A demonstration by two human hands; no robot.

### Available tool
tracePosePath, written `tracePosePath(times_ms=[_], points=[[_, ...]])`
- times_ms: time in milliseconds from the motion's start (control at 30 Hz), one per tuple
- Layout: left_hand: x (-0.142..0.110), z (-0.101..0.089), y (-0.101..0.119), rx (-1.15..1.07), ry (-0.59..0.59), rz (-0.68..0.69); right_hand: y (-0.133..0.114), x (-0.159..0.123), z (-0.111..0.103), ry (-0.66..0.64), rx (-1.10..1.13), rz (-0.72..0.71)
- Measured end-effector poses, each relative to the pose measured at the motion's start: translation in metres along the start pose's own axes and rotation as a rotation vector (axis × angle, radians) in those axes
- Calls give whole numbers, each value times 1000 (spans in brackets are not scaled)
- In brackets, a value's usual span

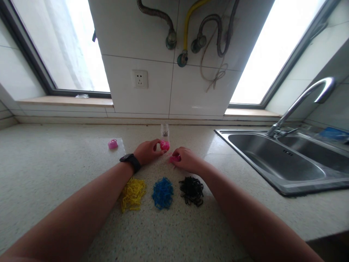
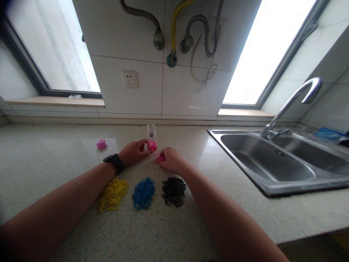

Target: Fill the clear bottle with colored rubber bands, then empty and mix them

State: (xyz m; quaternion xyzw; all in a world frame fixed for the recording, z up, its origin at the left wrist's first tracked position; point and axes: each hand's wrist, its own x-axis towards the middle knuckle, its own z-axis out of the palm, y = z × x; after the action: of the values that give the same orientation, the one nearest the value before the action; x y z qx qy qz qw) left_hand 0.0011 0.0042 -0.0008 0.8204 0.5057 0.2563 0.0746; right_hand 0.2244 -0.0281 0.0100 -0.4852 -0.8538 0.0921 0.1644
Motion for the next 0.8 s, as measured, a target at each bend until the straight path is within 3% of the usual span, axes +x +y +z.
tracePosePath(times_ms=[433, 800], points=[[1, 1, -1, 14, -7, 8, 18, 1, -6, 57, 36, -2], [1, 1, -1, 9, -5, 18, 25, -2, -13, 76, 203, -6]])
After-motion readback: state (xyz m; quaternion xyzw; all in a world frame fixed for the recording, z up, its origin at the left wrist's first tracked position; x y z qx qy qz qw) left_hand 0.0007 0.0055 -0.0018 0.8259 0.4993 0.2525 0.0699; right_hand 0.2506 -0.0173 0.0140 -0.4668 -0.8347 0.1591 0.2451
